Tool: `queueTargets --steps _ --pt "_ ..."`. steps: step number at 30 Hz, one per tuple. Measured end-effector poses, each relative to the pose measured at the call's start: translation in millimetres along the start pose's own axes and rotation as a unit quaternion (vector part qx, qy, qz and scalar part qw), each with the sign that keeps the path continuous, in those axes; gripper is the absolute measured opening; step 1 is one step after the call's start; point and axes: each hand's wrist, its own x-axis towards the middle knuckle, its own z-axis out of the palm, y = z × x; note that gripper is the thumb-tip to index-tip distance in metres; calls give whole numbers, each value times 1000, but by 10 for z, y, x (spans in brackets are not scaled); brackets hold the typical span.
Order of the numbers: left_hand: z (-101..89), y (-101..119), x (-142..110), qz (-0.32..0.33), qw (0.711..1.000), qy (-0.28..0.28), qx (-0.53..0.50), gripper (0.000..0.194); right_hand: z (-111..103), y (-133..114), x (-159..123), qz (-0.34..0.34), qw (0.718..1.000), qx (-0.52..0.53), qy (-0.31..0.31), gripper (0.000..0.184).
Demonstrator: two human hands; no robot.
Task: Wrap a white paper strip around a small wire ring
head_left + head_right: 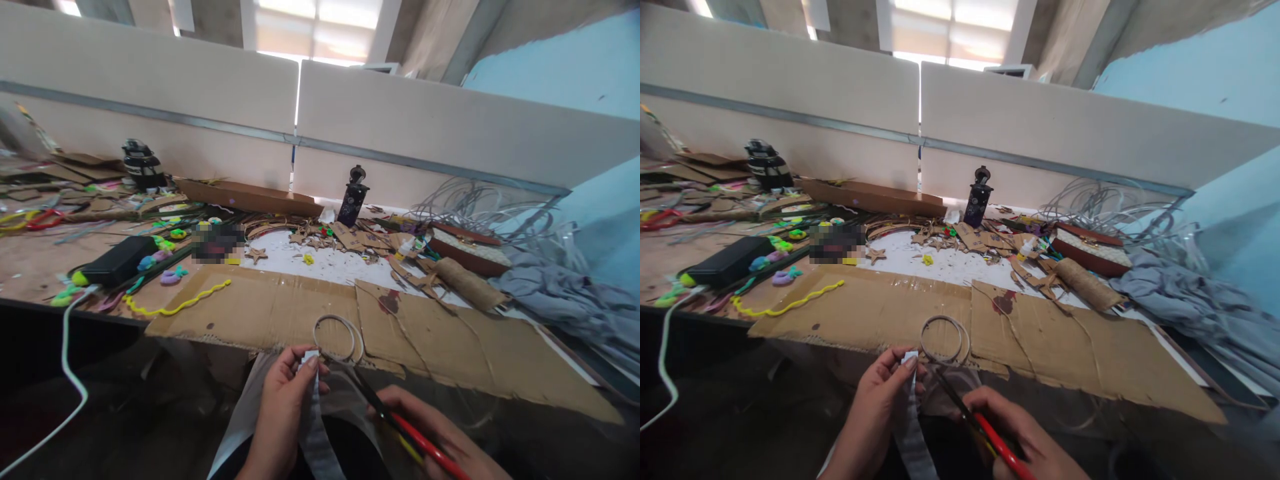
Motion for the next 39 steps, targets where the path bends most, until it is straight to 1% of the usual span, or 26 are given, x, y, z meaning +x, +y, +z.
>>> queueTargets --steps 2,5,7,9,12,14,16,17,18,19,20,22,24,26,28,30,34,37,39 --pt "-12 1 2 3 1000 -8 4 38 -103 58 0 -17 998 -21 58 47" --pt "-19 8 3 11 1000 -16 19 51 -301 124 41 -43 981 -112 154 46" --pt "-16 11 5 8 1000 -15 22 50 -464 160 97 -62 956 -182 223 47" --pt "-10 13 8 2 1000 -13 17 42 -650 206 171 -64 926 -258 269 50" --pt "0 19 9 -2 1000 -14 25 36 -920 295 296 -50 879 -374 292 51" --pt "8 29 5 -2 999 -14 35 35 -1030 338 369 -59 844 -436 308 45" --pt "17 40 1 0 999 -13 43 35 -1037 328 417 -76 817 -473 320 40" --pt "22 43 1 3 999 -14 48 34 -998 297 430 -84 811 -479 324 38" --pt "28 44 2 7 998 -16 53 34 -931 249 437 -93 814 -472 325 36" --pt "34 42 4 9 998 -17 58 34 -842 186 442 -107 825 -454 319 34" --pt "42 40 8 11 998 -18 61 34 -735 113 446 -120 850 -422 293 31" --pt "65 36 13 12 998 -18 65 35 -495 -42 464 -138 902 -344 221 27" --pt "100 41 10 12 998 -23 62 37 -260 -180 507 -156 935 -274 164 24" --pt "145 58 -6 16 998 -36 55 39 -64 -283 570 -158 954 -222 125 20" --pt "187 80 -34 15 997 -52 48 38 81 -350 636 -162 964 -184 106 18" --pt "209 98 -60 13 996 -70 46 35 175 -392 690 -165 968 -162 100 16" --pt "156 144 -67 11 994 -95 46 32 230 -433 735 -163 968 -158 112 16" --pt "49 246 -33 11 996 -72 44 29 192 -414 743 -164 956 -205 128 13" --pt "-27 339 -7 33 998 -36 49 29 164 -361 758 -163 941 -268 130 10"
